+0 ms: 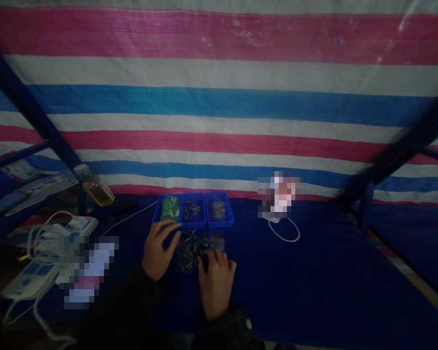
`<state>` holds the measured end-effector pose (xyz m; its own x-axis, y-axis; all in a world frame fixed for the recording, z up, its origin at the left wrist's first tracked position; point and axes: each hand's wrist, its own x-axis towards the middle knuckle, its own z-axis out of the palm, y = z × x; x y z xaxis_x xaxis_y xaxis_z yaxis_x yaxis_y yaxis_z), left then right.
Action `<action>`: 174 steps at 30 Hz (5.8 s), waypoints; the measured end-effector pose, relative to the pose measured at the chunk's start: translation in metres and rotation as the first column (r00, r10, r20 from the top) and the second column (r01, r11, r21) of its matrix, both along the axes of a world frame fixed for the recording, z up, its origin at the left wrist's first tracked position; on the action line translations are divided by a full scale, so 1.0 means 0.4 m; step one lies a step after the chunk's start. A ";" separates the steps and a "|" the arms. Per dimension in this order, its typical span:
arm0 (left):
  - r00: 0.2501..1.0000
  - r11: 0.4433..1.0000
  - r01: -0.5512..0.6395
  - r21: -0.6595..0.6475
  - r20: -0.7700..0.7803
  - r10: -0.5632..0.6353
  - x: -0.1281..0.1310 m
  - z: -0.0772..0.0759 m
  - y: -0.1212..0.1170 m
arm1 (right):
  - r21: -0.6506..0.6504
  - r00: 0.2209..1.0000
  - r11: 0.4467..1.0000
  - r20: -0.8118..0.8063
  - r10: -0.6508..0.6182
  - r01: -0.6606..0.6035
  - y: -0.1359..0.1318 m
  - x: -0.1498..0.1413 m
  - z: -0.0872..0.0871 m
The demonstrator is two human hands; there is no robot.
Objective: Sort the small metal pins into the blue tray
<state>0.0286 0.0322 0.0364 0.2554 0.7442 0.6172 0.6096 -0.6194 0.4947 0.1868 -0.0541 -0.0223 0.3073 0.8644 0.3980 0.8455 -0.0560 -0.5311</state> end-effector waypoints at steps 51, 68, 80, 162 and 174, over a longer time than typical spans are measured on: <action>0.935 0.869 0.349 -0.351 0.187 -0.300 -0.028 -0.065 -0.098 | 0.258 0.840 0.902 -0.343 0.420 -0.345 -0.022 -0.039 0.005; 0.931 0.868 0.360 -0.340 0.185 -0.314 -0.031 -0.066 -0.097 | 0.224 0.875 0.935 -0.344 0.340 -0.275 -0.022 -0.036 -0.015; 0.925 0.866 0.373 -0.334 0.205 -0.319 -0.030 -0.065 -0.096 | 0.243 0.885 0.923 -0.293 0.363 -0.298 -0.018 -0.038 0.002; 0.949 0.846 0.316 -0.429 0.144 -0.281 -0.043 -0.090 -0.105 | 0.204 0.828 0.930 -0.426 0.365 -0.306 -0.037 -0.037 0.019; 0.944 0.815 0.325 -0.480 0.111 -0.311 -0.043 -0.099 -0.099 | 0.250 0.811 0.903 -0.401 0.426 -0.350 -0.041 -0.038 0.020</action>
